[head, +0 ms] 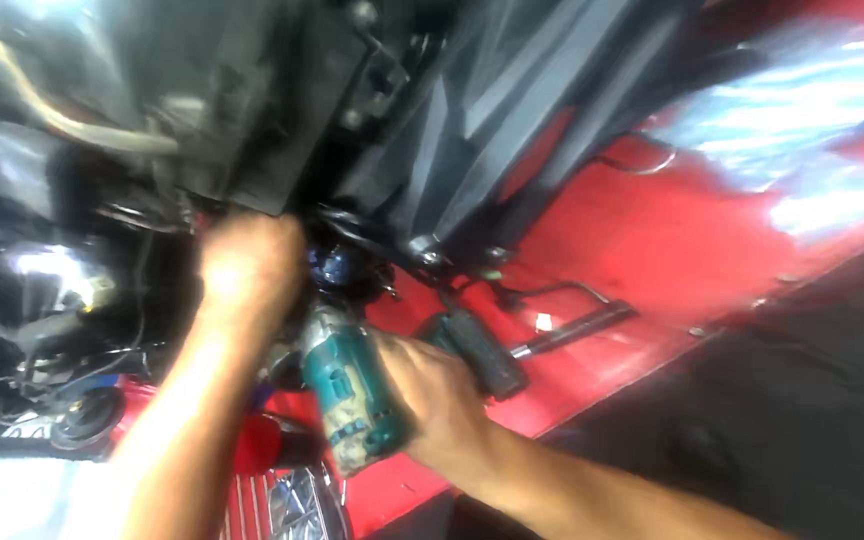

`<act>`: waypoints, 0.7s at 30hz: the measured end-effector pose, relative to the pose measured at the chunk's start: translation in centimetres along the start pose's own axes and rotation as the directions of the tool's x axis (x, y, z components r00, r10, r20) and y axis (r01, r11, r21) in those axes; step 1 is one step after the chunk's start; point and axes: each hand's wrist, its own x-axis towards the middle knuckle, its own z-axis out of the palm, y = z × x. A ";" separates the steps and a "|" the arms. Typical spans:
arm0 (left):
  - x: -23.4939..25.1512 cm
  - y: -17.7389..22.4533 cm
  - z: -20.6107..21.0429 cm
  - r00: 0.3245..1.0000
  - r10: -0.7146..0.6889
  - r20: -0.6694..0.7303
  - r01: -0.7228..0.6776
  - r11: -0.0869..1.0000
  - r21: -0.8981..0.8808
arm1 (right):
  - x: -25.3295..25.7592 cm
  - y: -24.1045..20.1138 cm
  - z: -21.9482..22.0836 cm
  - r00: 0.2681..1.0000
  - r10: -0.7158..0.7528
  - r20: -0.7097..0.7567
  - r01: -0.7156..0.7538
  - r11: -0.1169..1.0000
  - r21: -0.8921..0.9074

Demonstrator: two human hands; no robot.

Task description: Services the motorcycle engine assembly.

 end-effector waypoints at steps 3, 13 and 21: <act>0.0 0.5 0.2 0.999 -0.040 -0.004 0.040 0.999 -0.003 | 0.2 -0.1 0.0 0.999 0.019 0.031 -0.020 0.999 0.032; 3.3 -4.3 6.6 0.935 0.114 -0.336 -0.077 0.990 0.121 | 0.5 -0.2 -0.2 0.997 -0.005 0.077 0.003 1.000 0.022; 1.0 -0.8 2.6 0.989 -0.027 -0.149 0.033 0.998 0.045 | 0.6 -0.1 -0.2 0.998 -0.006 0.069 0.005 1.000 0.018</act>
